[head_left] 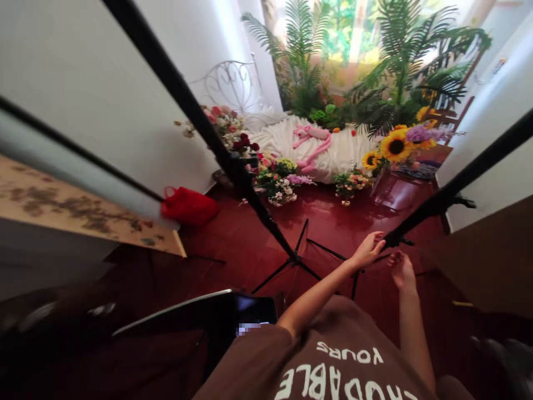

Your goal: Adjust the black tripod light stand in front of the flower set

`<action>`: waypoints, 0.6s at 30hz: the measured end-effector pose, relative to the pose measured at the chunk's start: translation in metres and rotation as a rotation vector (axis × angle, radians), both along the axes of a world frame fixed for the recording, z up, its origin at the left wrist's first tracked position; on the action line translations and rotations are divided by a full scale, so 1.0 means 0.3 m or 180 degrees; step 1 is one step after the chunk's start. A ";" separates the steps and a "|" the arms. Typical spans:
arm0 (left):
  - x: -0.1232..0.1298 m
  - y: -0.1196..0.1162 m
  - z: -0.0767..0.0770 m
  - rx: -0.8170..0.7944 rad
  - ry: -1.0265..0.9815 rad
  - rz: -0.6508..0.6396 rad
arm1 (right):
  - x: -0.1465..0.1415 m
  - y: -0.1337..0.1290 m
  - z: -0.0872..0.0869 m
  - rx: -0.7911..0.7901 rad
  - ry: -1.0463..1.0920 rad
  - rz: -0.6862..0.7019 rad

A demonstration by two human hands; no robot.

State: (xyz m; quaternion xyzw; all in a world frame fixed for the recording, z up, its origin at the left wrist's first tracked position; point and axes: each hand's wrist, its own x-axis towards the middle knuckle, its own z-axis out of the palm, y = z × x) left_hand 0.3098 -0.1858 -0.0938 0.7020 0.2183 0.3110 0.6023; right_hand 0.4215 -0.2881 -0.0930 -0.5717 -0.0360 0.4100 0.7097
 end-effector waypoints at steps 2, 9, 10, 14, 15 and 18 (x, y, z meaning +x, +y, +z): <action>0.056 0.013 0.068 0.0216 -0.0287 -0.0111 | 0.008 -0.029 0.004 -0.0144 0.0300 -0.0220; 0.200 0.019 0.174 -0.0119 -0.0391 -0.0274 | 0.041 -0.179 -0.017 -0.0166 0.0454 -0.0611; 0.214 0.017 0.168 -0.0203 -0.0438 -0.0293 | 0.045 -0.195 -0.016 -0.0153 0.0404 -0.0578; 0.252 0.012 0.132 -0.0429 -0.0628 -0.0304 | 0.073 -0.203 0.018 -0.0178 0.0165 -0.0252; 0.258 0.011 0.125 -0.0463 -0.0651 -0.0284 | 0.083 -0.189 0.034 -0.0188 0.0136 -0.0116; 0.267 0.011 0.114 -0.0428 -0.0687 -0.0209 | 0.121 -0.118 0.085 -0.0235 0.0088 0.0337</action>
